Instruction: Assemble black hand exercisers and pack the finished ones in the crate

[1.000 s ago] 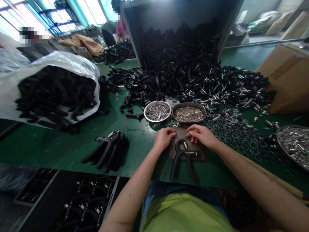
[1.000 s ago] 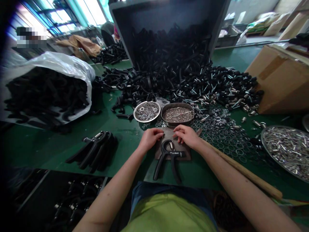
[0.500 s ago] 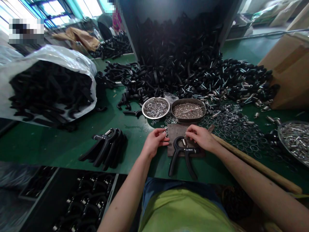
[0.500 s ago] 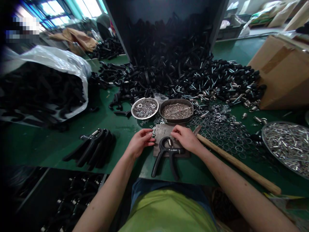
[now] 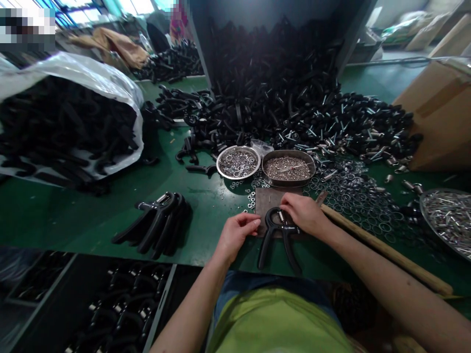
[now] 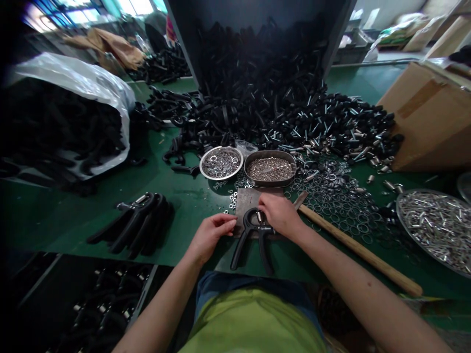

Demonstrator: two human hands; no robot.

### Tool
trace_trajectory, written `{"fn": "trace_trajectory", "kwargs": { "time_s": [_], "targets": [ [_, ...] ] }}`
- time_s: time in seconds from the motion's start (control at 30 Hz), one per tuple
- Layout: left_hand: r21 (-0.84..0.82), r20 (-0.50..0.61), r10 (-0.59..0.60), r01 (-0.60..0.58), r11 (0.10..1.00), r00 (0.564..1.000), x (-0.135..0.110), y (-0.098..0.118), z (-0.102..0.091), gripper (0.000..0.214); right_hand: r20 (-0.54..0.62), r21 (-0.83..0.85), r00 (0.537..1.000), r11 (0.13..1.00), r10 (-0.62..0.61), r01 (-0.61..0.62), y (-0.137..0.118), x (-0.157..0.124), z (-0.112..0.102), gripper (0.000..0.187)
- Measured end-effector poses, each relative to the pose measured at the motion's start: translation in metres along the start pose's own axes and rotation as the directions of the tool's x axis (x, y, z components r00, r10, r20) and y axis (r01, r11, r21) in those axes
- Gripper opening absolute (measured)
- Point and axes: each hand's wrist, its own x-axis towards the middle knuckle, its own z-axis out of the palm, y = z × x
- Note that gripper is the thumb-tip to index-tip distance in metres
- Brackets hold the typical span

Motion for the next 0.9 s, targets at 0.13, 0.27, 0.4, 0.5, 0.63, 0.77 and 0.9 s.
{"fn": "trace_trajectory", "kwargs": {
  "time_s": [0.13, 0.27, 0.4, 0.5, 0.63, 0.77, 0.9],
  "targets": [
    [0.077, 0.050, 0.093, -0.097, 0.992, 0.994, 0.000, 0.003, 0.003, 0.021, 0.074, -0.220, 0.994, 0.971, -0.083, 0.098, -0.007, -0.005, -0.001, 0.020],
    [0.181, 0.058, 0.147, -0.155, 0.971, 0.987, 0.002, 0.002, 0.004, 0.020, 0.169, -0.095, 0.984, 0.993, -0.051, 0.068, -0.001, 0.011, -0.017, 0.021],
    [0.223, 0.044, 0.147, -0.153, 0.963, 0.988, 0.001, 0.005, 0.006, 0.018, 0.162, -0.031, 0.984, 0.996, -0.079, 0.085, 0.004, 0.042, -0.024, 0.019],
    [0.223, 0.036, 0.147, -0.151, 0.963, 0.989, -0.001, 0.008, 0.005, 0.018, 0.237, -0.092, 0.960, 0.980, -0.151, 0.177, 0.002, 0.059, -0.014, 0.020],
    [0.246, 0.030, 0.157, -0.160, 0.956, 0.987, -0.001, 0.006, -0.001, 0.017, 0.291, -0.097, 0.934, 0.965, -0.206, 0.243, -0.004, 0.072, -0.004, 0.010],
    [0.280, 0.026, 0.174, -0.174, 0.944, 0.984, 0.000, 0.005, -0.002, 0.017, 0.195, -0.065, 0.963, 0.977, -0.185, 0.201, -0.020, 0.086, -0.016, 0.015],
    [0.371, 0.067, 0.225, -0.234, 0.899, 0.972, -0.001, 0.012, 0.010, 0.013, -0.226, 0.154, 0.959, 0.966, -0.169, 0.207, -0.037, 0.084, -0.044, 0.040]
  ]
}}
